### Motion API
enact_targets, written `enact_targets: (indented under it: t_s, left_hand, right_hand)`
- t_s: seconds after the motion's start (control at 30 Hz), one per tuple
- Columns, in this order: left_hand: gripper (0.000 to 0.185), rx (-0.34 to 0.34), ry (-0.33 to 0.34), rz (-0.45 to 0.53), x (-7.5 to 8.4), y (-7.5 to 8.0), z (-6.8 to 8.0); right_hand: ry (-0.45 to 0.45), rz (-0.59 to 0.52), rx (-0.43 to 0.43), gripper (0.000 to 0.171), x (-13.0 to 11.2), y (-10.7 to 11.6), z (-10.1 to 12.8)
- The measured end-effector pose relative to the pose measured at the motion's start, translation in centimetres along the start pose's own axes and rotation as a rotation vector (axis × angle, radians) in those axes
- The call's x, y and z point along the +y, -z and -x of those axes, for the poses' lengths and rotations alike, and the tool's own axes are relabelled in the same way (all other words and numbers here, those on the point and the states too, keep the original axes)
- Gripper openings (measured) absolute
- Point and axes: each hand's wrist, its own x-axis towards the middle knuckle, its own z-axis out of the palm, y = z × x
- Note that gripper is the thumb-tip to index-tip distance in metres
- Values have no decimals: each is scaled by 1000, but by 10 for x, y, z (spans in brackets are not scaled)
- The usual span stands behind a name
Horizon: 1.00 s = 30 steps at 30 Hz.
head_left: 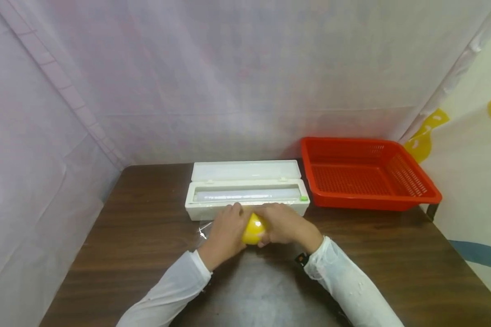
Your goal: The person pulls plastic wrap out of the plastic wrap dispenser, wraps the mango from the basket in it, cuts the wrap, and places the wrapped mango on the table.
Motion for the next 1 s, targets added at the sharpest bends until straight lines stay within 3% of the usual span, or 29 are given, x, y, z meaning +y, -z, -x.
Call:
enact_targets:
  t_s: [0.13,0.37,0.63,0.87,1.0]
  left_hand:
    - [82,15,-15,69,-4,1,-1]
    - [81,-61,-18,192,-8,7,-7]
    - [80,-96,-21,257,-17,7,-10]
    - [83,-180,20,308,-22,9,-8]
    - [80,-199,30,318,-23,10,-9]
  right_hand:
    - [-31,-62,-16,87,4,4,1]
    - [-37,-34,28,90,5,8,6]
    - [13,168,179,80,-11,10,13]
    - [76,301,238,81,-19,-3,9]
    - [70,303,270,70,-18,-5,9]
